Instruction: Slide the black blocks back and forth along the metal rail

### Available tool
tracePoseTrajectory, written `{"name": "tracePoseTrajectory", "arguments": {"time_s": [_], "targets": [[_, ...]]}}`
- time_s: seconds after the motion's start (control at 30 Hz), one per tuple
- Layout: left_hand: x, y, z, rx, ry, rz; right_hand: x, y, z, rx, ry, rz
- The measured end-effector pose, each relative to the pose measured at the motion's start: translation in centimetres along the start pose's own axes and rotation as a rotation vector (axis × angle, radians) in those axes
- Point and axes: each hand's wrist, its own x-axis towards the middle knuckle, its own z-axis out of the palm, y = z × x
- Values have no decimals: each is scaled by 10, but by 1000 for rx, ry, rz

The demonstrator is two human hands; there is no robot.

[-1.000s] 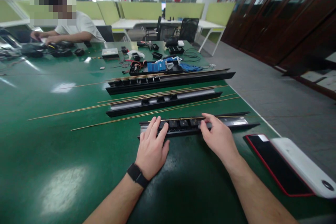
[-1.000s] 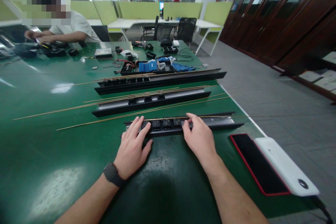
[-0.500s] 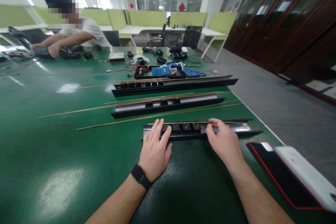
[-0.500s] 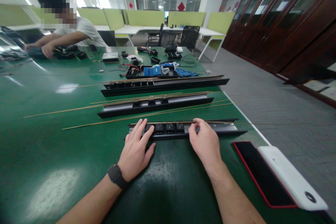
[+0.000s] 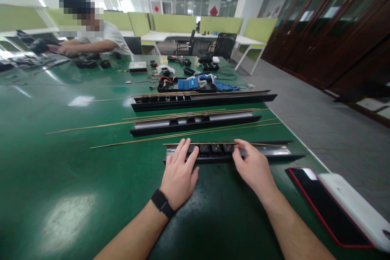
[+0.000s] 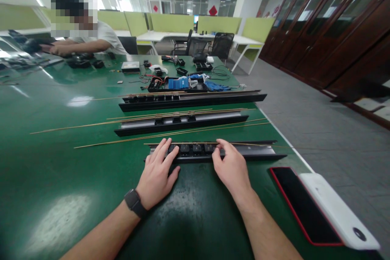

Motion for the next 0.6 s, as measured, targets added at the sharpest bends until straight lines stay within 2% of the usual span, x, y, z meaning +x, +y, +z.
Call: {"name": "tracePoseTrajectory", "arguments": {"time_s": [0.23,0.6], "targets": [[0,0,-1,14,1,2,7,6,-10,-59,60,160],[-2,0,0,7,20,7,-1,-1,-2,20,36,13]]}}
